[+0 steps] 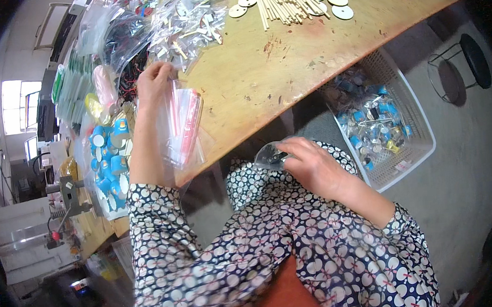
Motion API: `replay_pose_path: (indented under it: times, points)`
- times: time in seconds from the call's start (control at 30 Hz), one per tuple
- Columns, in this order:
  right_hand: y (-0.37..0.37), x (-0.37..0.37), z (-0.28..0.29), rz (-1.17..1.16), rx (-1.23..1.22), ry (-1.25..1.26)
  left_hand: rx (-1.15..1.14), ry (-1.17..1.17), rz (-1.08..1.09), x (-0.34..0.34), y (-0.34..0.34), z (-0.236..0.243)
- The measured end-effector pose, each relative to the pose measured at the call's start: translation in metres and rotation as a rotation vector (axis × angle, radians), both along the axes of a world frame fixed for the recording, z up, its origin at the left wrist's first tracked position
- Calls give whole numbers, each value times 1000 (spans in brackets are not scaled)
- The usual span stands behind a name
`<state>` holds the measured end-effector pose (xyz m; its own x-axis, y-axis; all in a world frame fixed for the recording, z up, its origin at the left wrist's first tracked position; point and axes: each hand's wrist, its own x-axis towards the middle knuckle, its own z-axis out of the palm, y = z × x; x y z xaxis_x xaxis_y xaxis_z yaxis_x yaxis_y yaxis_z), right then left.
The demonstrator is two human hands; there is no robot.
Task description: The person repeatedly picks up small round wooden discs and thin wooden sticks from a table and places them into small clear plastic bags. The person seals each bag and sets it aside, continuing the process with additional discs and sticks.
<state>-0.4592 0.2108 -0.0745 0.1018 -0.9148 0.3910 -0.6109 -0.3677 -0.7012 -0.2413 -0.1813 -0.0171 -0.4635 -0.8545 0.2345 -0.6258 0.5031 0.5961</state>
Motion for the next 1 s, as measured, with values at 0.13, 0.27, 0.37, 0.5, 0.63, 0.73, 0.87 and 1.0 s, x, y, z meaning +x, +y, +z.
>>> replay_pose_path:
  times: [0.13,0.27,0.37,0.5,0.63,0.73,0.87,1.0]
  points:
    - [-2,-2,0,10,25,0,29,152,-52,16,-6,5]
    - [-8,5,-1,54,32,-7,-210,-88,-159,-25,31,15]
    - [-11,12,6,79,41,5,-401,-344,-2,-50,34,5]
    - [-10,15,15,86,50,30,-316,-278,62,-41,14,10]
    - [-7,8,20,50,55,11,226,390,-73,2,16,29]
    - [-14,1,26,50,3,-8,583,642,-168,19,69,67]
    - [-26,-3,35,44,-54,-24,691,796,-377,20,143,70]
    - [-35,0,44,59,-51,29,551,534,-417,16,225,53]
